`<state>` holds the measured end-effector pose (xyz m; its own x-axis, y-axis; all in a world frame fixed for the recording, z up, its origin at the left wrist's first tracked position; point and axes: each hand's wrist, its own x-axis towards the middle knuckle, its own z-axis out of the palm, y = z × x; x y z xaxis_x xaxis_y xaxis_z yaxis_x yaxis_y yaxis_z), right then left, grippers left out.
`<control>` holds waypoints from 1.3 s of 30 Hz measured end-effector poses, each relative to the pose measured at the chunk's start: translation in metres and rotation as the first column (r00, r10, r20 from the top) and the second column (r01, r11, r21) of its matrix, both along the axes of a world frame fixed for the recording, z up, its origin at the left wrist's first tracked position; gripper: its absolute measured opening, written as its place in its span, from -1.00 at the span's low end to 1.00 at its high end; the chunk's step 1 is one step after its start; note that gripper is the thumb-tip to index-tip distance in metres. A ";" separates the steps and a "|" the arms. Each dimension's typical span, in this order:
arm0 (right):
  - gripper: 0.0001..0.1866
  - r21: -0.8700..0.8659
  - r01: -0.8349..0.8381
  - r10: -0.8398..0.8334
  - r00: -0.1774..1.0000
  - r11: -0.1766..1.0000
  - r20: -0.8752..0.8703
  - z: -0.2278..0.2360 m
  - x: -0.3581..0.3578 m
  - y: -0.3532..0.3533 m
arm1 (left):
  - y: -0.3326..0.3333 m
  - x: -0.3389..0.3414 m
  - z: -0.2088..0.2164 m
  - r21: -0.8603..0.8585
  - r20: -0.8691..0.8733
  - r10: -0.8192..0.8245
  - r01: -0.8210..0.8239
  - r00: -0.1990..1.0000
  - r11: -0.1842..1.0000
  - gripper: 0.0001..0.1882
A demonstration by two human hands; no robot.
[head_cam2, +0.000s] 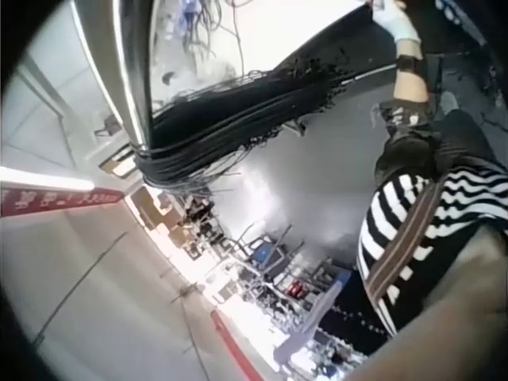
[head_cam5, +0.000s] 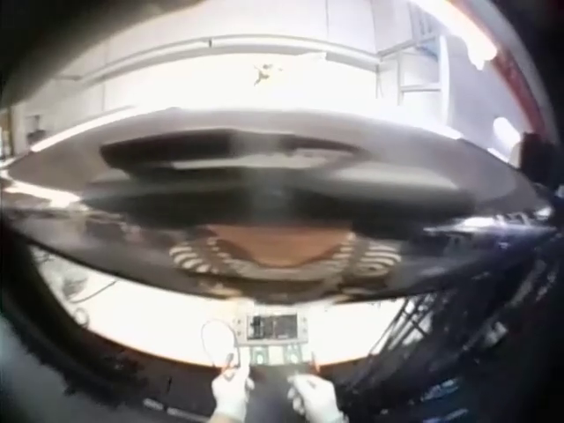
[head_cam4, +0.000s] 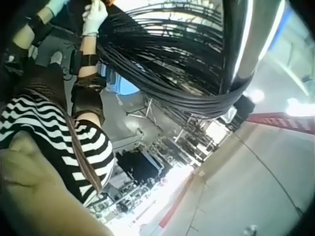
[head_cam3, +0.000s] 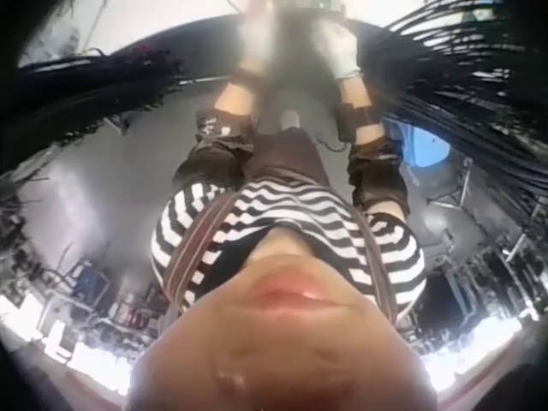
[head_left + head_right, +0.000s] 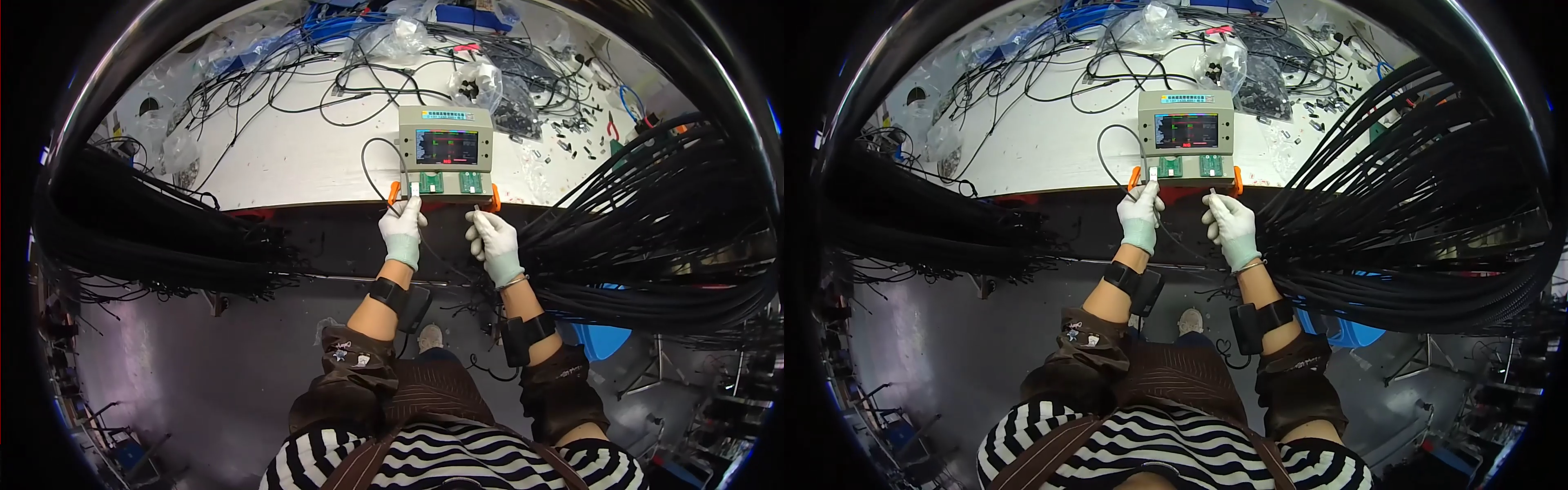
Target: The person picks up a cable from a table, carries it to a testing machine, and inserts the ends into the ports. After the test, they remove the cable and use a handheld tool to secure it onto a rack.
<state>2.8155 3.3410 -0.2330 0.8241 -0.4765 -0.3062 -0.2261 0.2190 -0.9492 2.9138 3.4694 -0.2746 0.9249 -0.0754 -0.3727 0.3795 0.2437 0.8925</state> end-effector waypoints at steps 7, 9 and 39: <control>-0.76 -0.020 0.108 -0.109 0.992 0.994 -0.059 -0.023 0.027 -0.011 | -0.005 0.001 -0.003 0.005 0.033 0.029 -0.029 0.999 1.000 -0.80; -0.76 -0.001 0.117 -0.117 0.991 0.993 -0.071 -0.025 0.031 -0.012 | -0.003 0.002 -0.002 0.013 0.042 0.012 -0.012 0.999 1.000 -0.80; -0.59 0.190 0.194 -0.205 0.978 0.962 0.037 -0.047 0.046 -0.012 | 0.003 0.004 0.004 0.052 0.035 -0.085 0.083 0.996 0.995 -0.80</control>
